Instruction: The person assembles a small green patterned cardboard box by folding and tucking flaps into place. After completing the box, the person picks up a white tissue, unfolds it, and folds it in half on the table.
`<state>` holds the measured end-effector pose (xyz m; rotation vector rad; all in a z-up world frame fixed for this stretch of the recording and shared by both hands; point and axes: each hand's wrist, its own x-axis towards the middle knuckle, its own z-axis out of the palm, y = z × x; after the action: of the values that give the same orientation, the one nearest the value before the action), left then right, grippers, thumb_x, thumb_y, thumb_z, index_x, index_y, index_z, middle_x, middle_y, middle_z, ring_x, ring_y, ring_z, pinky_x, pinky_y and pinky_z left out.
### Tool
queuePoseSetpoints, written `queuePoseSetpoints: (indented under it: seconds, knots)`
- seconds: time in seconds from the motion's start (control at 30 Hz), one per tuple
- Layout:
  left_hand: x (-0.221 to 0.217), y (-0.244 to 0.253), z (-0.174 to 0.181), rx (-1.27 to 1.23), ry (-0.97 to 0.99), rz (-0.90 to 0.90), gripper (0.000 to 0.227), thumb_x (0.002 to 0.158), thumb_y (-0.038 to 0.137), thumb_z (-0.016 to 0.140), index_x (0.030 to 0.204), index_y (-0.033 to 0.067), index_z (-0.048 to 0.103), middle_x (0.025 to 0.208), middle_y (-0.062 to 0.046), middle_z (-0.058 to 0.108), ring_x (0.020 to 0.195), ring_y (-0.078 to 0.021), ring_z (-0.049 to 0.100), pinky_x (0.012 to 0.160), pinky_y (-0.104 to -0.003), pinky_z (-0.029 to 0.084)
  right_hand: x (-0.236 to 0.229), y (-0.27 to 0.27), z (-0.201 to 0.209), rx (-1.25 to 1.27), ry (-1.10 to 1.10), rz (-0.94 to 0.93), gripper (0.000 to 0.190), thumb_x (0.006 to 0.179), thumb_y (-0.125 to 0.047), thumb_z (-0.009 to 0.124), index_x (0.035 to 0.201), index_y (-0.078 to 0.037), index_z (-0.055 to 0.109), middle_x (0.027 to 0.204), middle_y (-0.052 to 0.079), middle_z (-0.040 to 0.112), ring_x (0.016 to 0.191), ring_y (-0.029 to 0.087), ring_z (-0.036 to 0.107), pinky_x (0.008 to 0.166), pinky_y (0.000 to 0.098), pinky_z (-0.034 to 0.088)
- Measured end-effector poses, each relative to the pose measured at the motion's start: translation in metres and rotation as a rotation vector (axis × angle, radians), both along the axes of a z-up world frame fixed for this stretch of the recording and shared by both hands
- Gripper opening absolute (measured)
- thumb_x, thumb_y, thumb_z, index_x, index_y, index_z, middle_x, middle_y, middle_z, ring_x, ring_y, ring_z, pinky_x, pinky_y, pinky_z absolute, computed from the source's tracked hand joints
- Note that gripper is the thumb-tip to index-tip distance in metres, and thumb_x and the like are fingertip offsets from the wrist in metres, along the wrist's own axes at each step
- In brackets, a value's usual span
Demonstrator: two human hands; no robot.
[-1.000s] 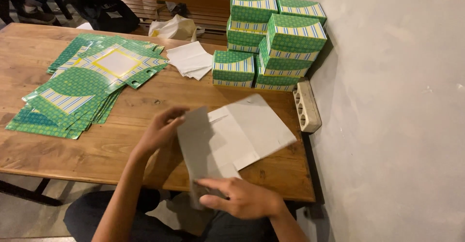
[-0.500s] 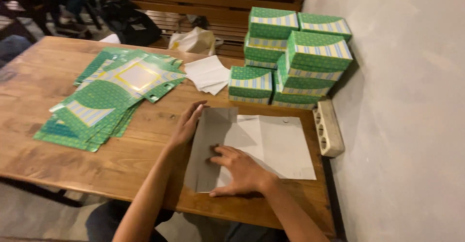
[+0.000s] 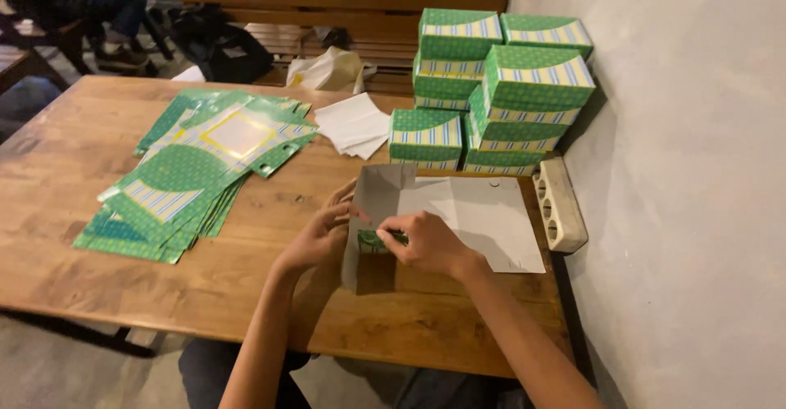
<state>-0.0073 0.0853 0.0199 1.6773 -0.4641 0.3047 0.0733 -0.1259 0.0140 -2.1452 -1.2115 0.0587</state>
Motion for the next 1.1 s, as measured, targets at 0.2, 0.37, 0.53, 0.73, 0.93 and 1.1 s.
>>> queuePoseSetpoints:
  seconds: [0.2,0.37,0.53,0.73,0.93,1.1]
  knots:
    - [0.009,0.030,-0.028,0.274,0.126,-0.029,0.060,0.074,0.007,0.082,0.129,0.0100,0.060,0.167,-0.028,0.007,0.146,-0.0631,0.020,0.109,-0.071,0.035,0.024,0.003,-0.021,0.023,0.055,-0.073,0.016,0.096,-0.028,0.065,0.102,-0.017,0.074,0.097,0.007,0.081,0.095,0.033,0.076,0.085,0.0443,0.060]
    - [0.004,0.007,-0.012,0.352,0.051,0.111,0.085,0.062,0.020,0.098,0.139,0.0202,0.061,0.166,-0.029,0.006,0.148,-0.0622,0.014,0.112,-0.076,0.025,0.023,0.000,-0.031,0.100,0.050,-0.143,0.010,0.096,-0.028,0.069,0.099,-0.020,0.075,0.090,0.004,0.080,0.089,0.027,0.077,0.079,0.0391,0.060]
    - [0.020,-0.005,-0.029,0.448,-0.245,0.239,0.048,0.064,0.023,0.095,0.108,0.0174,0.078,0.164,-0.030,0.023,0.150,-0.0567,0.024,0.117,-0.066,0.027,0.030,-0.003,-0.027,0.158,0.103,-0.163,0.013,0.094,-0.024,0.070,0.101,-0.015,0.077,0.092,0.011,0.080,0.091,0.033,0.076,0.081,0.0430,0.060]
    - [0.019,-0.005,-0.030,0.464,-0.312,0.395,0.010,0.081,0.018,0.085,0.083,0.0112,0.079,0.153,-0.017,0.052,0.145,-0.0427,0.045,0.117,-0.055,0.038,0.028,-0.012,-0.018,0.246,0.171,-0.161,0.018,0.095,-0.021,0.071,0.104,-0.007,0.078,0.094,0.017,0.080,0.092,0.037,0.076,0.082,0.0444,0.060]
    - [0.024,0.008,-0.036,0.269,-0.233,0.504,0.015,0.091,0.014,0.075,0.082,0.0040,0.069,0.141,-0.015,0.063,0.134,-0.0408,0.058,0.109,-0.052,0.047,0.045,-0.022,-0.023,0.303,0.206,-0.201,0.013,0.090,-0.018,0.071,0.098,-0.009,0.077,0.082,0.016,0.078,0.083,0.022,0.075,0.074,0.0411,0.059]
    - [0.034,0.011,-0.056,0.201,-0.162,0.639,0.010,0.095,0.021,0.079,0.091,0.0116,0.077,0.115,-0.012,0.074,0.111,-0.0363,0.071,0.098,-0.049,0.052,0.053,-0.029,-0.035,0.324,0.207,-0.108,0.010,0.087,-0.013,0.072,0.094,-0.009,0.076,0.076,0.013,0.076,0.072,0.020,0.071,0.069,0.0396,0.059]
